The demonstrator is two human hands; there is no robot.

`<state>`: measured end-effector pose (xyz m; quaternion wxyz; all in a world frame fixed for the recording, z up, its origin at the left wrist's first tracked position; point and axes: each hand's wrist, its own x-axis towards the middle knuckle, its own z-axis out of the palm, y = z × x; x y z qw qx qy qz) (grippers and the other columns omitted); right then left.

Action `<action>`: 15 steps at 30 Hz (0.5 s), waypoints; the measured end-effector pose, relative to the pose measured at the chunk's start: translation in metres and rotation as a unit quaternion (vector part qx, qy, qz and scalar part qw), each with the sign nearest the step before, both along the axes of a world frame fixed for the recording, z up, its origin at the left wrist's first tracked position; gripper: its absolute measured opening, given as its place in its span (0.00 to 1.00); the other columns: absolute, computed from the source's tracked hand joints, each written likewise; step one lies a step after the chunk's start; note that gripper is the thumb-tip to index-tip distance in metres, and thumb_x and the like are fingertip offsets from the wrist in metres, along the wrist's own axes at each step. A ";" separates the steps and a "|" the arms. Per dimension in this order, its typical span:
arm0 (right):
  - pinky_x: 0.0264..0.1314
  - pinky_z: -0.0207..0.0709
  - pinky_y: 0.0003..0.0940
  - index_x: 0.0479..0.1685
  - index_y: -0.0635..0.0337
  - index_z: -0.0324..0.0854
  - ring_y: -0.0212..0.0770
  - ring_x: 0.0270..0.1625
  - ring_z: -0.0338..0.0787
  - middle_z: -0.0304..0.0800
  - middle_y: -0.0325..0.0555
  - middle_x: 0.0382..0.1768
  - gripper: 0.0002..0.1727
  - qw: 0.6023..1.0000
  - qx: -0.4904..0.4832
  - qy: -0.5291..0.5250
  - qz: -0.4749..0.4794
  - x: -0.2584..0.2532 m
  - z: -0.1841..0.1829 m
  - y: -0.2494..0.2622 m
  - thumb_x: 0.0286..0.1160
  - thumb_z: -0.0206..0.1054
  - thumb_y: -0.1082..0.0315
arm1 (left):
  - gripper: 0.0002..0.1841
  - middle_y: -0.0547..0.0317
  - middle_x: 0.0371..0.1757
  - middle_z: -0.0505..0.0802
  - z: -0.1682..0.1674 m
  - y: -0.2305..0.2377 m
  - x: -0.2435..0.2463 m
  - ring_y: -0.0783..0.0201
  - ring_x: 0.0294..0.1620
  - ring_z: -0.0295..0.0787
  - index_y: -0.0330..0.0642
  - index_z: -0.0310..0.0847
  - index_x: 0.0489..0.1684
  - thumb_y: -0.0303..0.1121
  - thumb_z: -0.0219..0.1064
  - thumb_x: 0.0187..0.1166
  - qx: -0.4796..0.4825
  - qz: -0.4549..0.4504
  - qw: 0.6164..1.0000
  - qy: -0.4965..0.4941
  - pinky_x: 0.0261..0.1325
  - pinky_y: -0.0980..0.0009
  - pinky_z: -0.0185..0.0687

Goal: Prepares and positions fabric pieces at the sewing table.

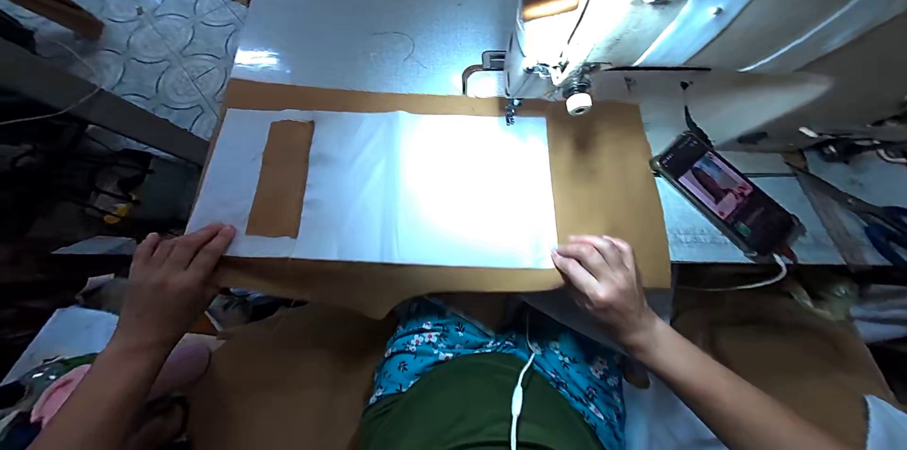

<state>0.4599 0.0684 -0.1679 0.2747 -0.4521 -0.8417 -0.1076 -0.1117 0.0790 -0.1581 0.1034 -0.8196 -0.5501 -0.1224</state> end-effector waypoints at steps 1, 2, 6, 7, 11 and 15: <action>0.61 0.73 0.47 0.34 0.53 0.91 0.50 0.54 0.91 0.96 0.45 0.40 0.14 1.000 -0.016 0.014 -0.009 -0.002 0.004 -0.005 0.77 0.58 0.72 | 0.21 0.30 0.60 0.91 0.003 -0.004 -0.003 0.26 0.57 0.88 0.34 0.85 0.65 0.21 0.53 0.77 -0.001 -0.005 1.000 -0.022 0.69 0.25 0.65; 0.60 0.73 0.47 0.32 0.53 0.91 0.50 0.53 0.91 0.96 0.44 0.40 0.14 0.999 -0.033 0.023 -0.016 -0.004 0.008 -0.011 0.75 0.58 0.71 | 0.19 0.31 0.57 0.92 0.008 -0.009 -0.005 0.28 0.56 0.90 0.34 0.88 0.61 0.22 0.52 0.79 -0.009 -0.007 0.999 -0.039 0.69 0.27 0.67; 0.58 0.72 0.49 0.33 0.53 0.92 0.52 0.53 0.91 0.96 0.46 0.40 0.14 0.997 -0.069 0.032 -0.016 -0.008 0.018 -0.020 0.71 0.58 0.71 | 0.18 0.33 0.53 0.94 0.016 -0.017 -0.016 0.31 0.53 0.92 0.33 0.90 0.54 0.26 0.51 0.82 -0.020 -0.013 0.998 -0.054 0.70 0.32 0.72; 0.58 0.72 0.50 0.33 0.52 0.92 0.52 0.53 0.91 0.96 0.46 0.40 0.14 0.997 -0.072 0.029 -0.015 -0.008 0.021 -0.020 0.70 0.58 0.70 | 0.18 0.32 0.52 0.94 0.017 -0.017 -0.018 0.31 0.53 0.92 0.33 0.90 0.54 0.26 0.52 0.82 -0.023 -0.012 0.998 -0.054 0.70 0.32 0.72; 0.53 0.73 0.53 0.31 0.53 0.90 0.51 0.49 0.92 0.95 0.45 0.38 0.11 0.993 -0.121 0.012 -0.010 -0.010 0.041 -0.024 0.63 0.60 0.71 | 0.16 0.28 0.49 0.93 0.042 -0.016 -0.019 0.26 0.53 0.90 0.29 0.90 0.51 0.15 0.58 0.72 -0.154 0.034 0.986 -0.061 0.66 0.30 0.75; 0.43 0.78 0.58 0.24 0.52 0.88 0.51 0.40 0.92 0.90 0.42 0.31 0.09 0.956 -0.290 -0.002 0.037 -0.008 0.089 -0.047 0.36 0.72 0.70 | 0.08 0.28 0.44 0.93 0.126 -0.013 -0.012 0.33 0.50 0.91 0.22 0.89 0.43 0.12 0.65 0.74 -0.456 0.160 0.871 -0.087 0.60 0.34 0.79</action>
